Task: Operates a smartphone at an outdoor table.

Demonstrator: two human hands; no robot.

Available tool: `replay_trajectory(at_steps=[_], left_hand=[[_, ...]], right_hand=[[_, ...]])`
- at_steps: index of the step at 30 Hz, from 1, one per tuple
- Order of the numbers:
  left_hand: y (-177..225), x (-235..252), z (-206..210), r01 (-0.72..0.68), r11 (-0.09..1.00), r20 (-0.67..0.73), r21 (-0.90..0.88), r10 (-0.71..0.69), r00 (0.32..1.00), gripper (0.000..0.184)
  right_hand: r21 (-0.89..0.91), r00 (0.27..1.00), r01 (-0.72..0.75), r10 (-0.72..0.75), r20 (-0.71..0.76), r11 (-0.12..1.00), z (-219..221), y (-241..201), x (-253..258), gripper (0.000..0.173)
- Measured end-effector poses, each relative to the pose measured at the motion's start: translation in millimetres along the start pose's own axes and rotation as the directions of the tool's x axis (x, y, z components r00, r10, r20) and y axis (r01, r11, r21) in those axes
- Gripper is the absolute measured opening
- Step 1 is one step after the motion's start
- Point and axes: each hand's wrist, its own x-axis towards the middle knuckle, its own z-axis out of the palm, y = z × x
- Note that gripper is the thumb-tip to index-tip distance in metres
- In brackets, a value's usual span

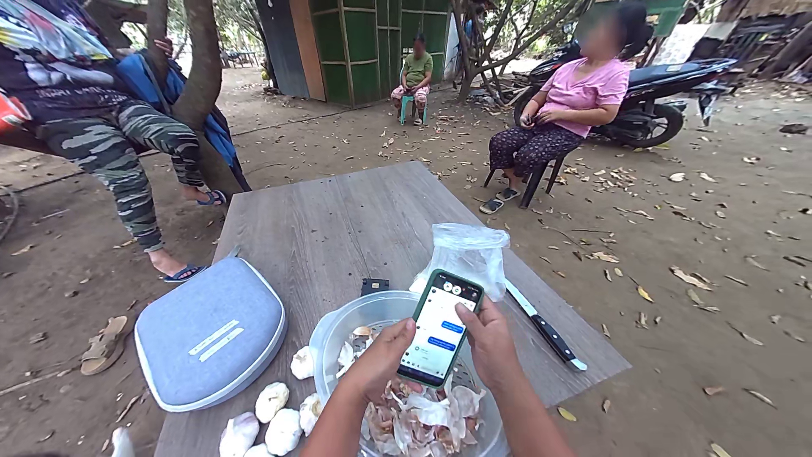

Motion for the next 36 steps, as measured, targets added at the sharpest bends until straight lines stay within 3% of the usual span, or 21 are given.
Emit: replay_trajectory(at_steps=[5,36], left_hand=[[-0.7,0.1,-3.5,-0.02,0.984,0.0,-0.175,0.02,1.0,0.048],[-0.6,-2.1,-3.4,-0.009,0.975,0.001,-0.22,0.009,1.0,0.049]], right_hand=[[0.009,0.991,0.034,-0.035,0.125,0.999,-3.3,3.1,-1.0,0.056],[0.018,0.994,0.049,-0.051,0.097,0.999,-2.7,1.8,-1.0,0.053]])
